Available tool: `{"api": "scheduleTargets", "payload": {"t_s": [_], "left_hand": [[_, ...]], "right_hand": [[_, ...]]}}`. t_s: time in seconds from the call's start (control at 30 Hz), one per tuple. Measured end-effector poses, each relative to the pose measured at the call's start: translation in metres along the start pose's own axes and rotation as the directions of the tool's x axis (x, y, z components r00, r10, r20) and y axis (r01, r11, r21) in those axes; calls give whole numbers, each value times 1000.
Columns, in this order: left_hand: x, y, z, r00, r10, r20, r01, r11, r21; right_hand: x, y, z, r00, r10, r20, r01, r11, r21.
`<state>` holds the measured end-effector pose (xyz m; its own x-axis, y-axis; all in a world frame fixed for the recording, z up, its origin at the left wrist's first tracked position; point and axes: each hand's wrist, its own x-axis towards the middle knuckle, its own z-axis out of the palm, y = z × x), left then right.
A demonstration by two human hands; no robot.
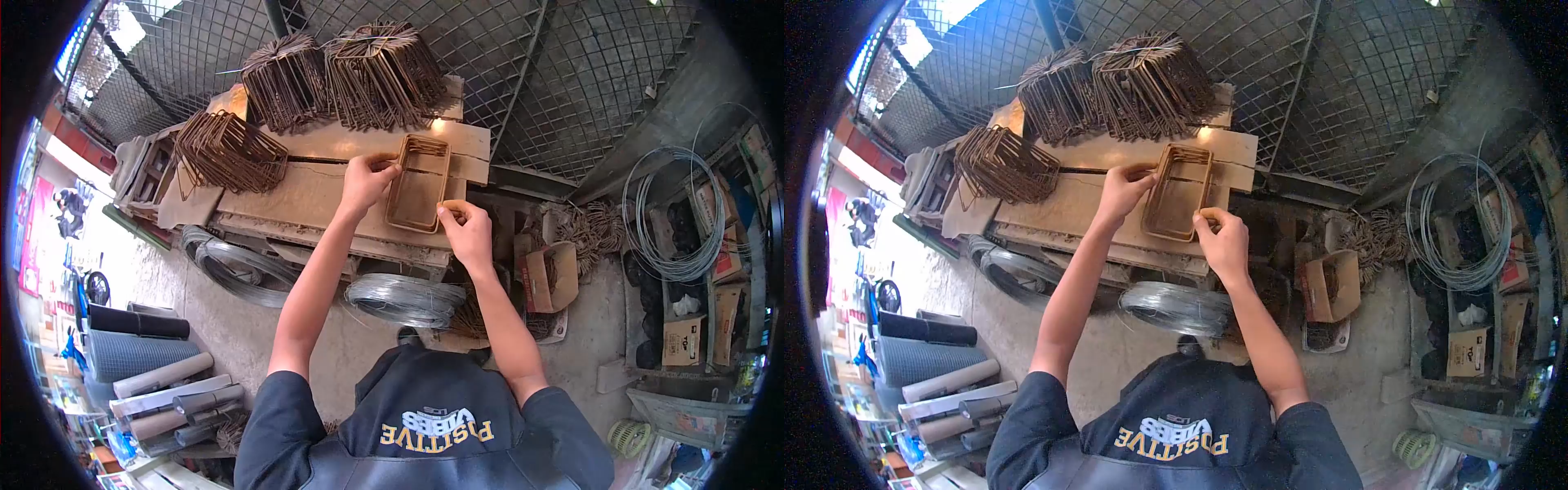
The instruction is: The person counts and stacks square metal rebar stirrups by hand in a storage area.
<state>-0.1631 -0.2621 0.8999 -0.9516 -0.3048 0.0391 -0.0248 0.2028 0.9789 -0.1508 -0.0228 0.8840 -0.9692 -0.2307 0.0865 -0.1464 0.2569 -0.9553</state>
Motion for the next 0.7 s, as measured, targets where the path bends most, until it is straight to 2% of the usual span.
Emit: {"api": "scheduleTargets", "payload": {"t_s": [0.1, 0.17, 0.3, 0.37, 0.7], "left_hand": [[16, -13, 5, 999, 12, -47, -8, 996, 88], [23, -17, 7, 989, 88, -118, -56, 967, 250], [19, -4, 12, 987, 69, -145, -13, 935, 354], [18, -2, 14, 980, 109, -166, -24, 896, 444], [10, -6, 21, 959, 196, -204, -52, 831, 554]], "right_hand": [[6, -9, 5, 999, 20, -46, -24, 997, -79], [9, -14, 7, 996, -16, -84, 4, 990, -139], [12, -15, 11, 993, -27, -115, 3, 980, -199], [8, -18, 12, 994, -17, -107, -8, 973, -232], [3, -14, 12, 991, -69, -118, 28, 946, -323]]}}
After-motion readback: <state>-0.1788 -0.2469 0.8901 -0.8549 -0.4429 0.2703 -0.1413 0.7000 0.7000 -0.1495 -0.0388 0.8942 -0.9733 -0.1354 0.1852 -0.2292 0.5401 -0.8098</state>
